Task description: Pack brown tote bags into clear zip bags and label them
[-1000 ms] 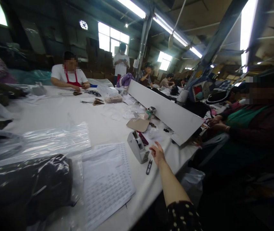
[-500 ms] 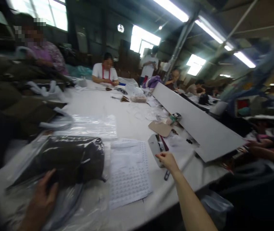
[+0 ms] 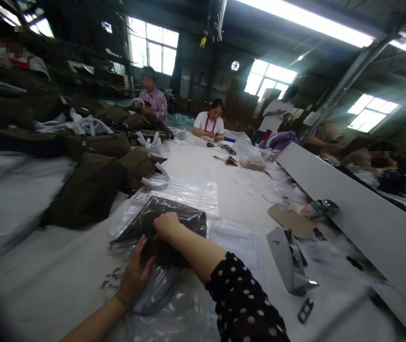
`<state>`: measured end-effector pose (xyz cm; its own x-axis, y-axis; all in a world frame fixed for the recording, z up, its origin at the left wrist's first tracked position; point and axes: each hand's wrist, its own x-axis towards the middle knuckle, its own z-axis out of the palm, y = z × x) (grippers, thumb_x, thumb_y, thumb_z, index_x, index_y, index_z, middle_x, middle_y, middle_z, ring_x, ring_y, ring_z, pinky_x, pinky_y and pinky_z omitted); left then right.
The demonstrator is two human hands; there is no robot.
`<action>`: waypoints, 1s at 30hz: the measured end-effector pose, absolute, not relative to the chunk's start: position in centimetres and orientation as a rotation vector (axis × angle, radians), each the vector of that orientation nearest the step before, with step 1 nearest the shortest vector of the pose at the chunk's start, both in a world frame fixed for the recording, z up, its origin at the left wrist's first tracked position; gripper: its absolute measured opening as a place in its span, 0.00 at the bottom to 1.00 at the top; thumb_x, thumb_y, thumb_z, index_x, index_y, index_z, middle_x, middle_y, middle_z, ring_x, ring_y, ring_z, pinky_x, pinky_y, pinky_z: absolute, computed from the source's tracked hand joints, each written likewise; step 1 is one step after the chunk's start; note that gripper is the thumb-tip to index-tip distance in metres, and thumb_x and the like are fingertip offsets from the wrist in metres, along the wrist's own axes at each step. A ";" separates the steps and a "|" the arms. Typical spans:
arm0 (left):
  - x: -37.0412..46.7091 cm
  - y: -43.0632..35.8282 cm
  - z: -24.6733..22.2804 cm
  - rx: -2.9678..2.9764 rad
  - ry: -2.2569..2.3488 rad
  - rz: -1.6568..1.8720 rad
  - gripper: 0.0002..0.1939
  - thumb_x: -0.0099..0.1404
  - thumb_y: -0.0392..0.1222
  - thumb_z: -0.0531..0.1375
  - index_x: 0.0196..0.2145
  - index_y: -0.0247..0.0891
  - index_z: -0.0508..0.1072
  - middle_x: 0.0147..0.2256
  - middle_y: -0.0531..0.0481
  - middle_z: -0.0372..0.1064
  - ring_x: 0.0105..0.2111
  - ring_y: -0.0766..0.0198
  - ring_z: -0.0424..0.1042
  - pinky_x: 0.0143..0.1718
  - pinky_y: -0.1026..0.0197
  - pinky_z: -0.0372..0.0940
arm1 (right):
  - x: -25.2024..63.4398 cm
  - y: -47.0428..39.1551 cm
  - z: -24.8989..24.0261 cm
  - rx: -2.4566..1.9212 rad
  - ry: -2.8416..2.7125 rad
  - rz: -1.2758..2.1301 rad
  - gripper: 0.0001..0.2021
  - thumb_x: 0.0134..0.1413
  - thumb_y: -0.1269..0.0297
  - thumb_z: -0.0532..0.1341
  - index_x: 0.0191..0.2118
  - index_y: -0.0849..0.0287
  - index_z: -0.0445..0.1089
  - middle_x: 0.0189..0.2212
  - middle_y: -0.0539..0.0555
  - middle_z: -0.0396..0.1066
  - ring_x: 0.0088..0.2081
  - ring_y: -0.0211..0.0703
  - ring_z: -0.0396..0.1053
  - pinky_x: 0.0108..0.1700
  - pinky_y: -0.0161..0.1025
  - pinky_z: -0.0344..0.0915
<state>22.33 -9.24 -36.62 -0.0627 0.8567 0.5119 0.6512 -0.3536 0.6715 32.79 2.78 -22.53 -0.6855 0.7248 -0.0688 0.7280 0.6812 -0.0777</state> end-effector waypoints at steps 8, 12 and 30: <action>22.1 -7.4 -37.5 2.208 1.578 1.194 0.21 0.65 0.40 0.50 0.56 0.37 0.61 0.62 0.42 0.47 0.60 0.52 0.50 0.59 0.44 0.51 | 49.5 -3.9 -24.6 1.164 3.140 0.246 0.21 0.56 0.76 0.53 0.54 0.53 0.62 0.50 0.57 0.65 0.53 0.48 0.60 0.52 0.46 0.61; 21.7 -4.5 -37.2 2.246 1.481 1.125 0.20 0.67 0.42 0.47 0.54 0.35 0.63 0.60 0.41 0.52 0.60 0.54 0.51 0.60 0.44 0.49 | 54.0 -13.7 -31.6 0.886 3.233 0.276 0.26 0.52 0.75 0.55 0.56 0.47 0.60 0.56 0.51 0.59 0.60 0.48 0.49 0.59 0.50 0.54; 16.4 -19.9 -36.8 2.672 1.168 0.995 0.15 0.62 0.31 0.53 0.45 0.44 0.70 0.43 0.48 0.71 0.46 0.60 0.66 0.51 0.54 0.60 | 48.3 -16.5 -33.5 1.374 3.691 -0.324 0.19 0.49 0.77 0.51 0.47 0.53 0.58 0.48 0.58 0.64 0.53 0.50 0.61 0.49 0.53 0.64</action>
<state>16.42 -19.87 -36.79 0.5047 0.6762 0.5366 0.6372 -0.7112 0.2969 48.26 -16.49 -33.46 -0.4852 0.6082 0.6282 0.4894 0.7843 -0.3813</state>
